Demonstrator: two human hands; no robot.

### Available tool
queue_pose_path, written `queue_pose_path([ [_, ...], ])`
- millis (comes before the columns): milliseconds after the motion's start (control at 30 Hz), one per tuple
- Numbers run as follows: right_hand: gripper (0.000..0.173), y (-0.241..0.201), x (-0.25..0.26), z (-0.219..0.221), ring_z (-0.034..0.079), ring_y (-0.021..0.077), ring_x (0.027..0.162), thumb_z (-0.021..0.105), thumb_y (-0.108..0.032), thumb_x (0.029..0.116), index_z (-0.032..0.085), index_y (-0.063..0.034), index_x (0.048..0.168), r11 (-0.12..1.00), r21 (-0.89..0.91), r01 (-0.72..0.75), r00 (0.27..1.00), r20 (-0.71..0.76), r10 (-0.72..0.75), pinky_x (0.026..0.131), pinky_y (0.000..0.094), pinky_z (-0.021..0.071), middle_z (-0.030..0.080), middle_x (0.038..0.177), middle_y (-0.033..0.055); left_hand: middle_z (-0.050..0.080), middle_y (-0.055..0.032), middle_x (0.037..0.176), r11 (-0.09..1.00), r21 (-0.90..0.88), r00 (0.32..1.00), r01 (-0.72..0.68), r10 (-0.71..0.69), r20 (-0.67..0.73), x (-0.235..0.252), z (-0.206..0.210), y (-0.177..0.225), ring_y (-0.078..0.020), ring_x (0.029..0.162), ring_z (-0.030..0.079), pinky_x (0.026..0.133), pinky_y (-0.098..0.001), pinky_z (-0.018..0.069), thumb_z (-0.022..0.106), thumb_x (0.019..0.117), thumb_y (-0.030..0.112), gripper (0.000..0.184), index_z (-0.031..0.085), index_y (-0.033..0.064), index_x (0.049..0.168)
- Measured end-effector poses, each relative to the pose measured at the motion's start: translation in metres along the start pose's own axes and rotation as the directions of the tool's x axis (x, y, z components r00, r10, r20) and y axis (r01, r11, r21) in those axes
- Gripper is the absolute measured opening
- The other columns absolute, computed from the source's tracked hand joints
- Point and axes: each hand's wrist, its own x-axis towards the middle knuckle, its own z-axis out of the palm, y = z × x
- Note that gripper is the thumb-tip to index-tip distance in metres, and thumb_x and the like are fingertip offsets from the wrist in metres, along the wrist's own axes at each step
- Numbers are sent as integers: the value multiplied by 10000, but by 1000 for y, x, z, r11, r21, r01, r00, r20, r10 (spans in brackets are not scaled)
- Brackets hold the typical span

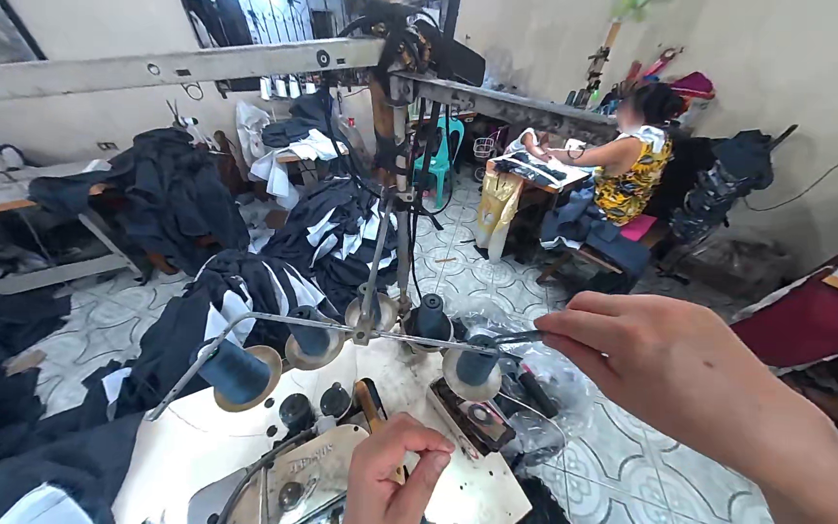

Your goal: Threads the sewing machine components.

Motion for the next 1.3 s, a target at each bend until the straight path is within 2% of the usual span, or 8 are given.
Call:
queue_pose_path([
  [433, 189, -3, 11, -5, 588, 164, 524, 612, -205, 930, 764, -142, 837, 996, -57, 63, 996, 60, -60, 424, 325, 443, 581, 657, -5, 657, 98, 918, 999, -36, 1000, -4, 5, 6, 3, -2, -3, 68, 865, 627, 791, -122, 543, 605, 1031, 242, 127, 691, 153, 1009],
  [600, 117, -6, 24, -12, 607, 191, 543, 696, -172, 910, 747, -134, 810, 993, -79, 85, 984, 166, -71, 433, 349, 462, 602, 681, 14, 654, 125, 913, 997, -76, 1000, 30, -30, -4, 5, 0, -4, 72, 851, 629, 782, -125, 551, 606, 1029, 264, 130, 706, 182, 1022],
  [667, 116, -6, 30, -15, 608, 192, 552, 726, -163, 905, 736, -138, 793, 993, -79, 93, 973, 219, -74, 438, 357, 463, 602, 693, 13, 676, 140, 972, 987, -138, 996, 87, -91, -23, 8, 4, -5, 52, 881, 651, 792, -154, 572, 605, 1028, 277, 131, 721, 217, 1024],
  [733, 121, -8, 36, -19, 609, 188, 557, 746, -158, 895, 731, -143, 776, 991, -86, 99, 962, 263, -74, 448, 358, 460, 604, 688, 10, 706, 67, 1172, 937, -280, 972, 209, -230, -44, 15, 11, -2, -43, 994, 703, 837, -245, 617, 617, 1020, 226, 120, 730, 210, 983],
  [833, 171, -13, 41, -22, 593, 189, 548, 763, -164, 891, 694, -139, 736, 988, -112, 107, 947, 313, -67, 449, 356, 440, 580, 664, 14, 613, -88, 1431, 785, -532, 923, 317, -385, -17, 31, 19, 3, -196, 1215, 670, 963, -348, 588, 638, 1001, 194, 93, 679, 133, 945],
  [933, 183, -20, 44, -24, 591, 201, 537, 778, -113, 863, 680, -123, 708, 984, -131, 124, 946, 314, -78, 436, 361, 429, 582, 655, 31, 611, -120, 1434, 680, -657, 902, 326, -431, 1, 44, 23, 6, -212, 1247, 654, 1003, -352, 565, 628, 1004, 159, 70, 664, 105, 977],
  [1100, 118, -27, 45, -24, 610, 214, 569, 776, -40, 821, 708, -106, 752, 976, -148, 159, 941, 323, -105, 457, 360, 445, 606, 677, 45, 661, -108, 1365, 678, -646, 882, 351, -470, -14, 49, 22, 5, -192, 1186, 685, 954, -345, 587, 567, 1022, 108, 115, 657, 97, 951],
  [1300, 93, -30, 49, -32, 615, 222, 583, 730, -105, 912, 712, -116, 821, 989, -127, 81, 892, 452, -15, 481, 370, 455, 609, 699, 52, 672, -98, 1351, 690, -617, 874, 379, -486, -6, 50, 19, 6, -171, 1164, 692, 936, -324, 589, 547, 1025, 97, 139, 658, 93, 942],
])
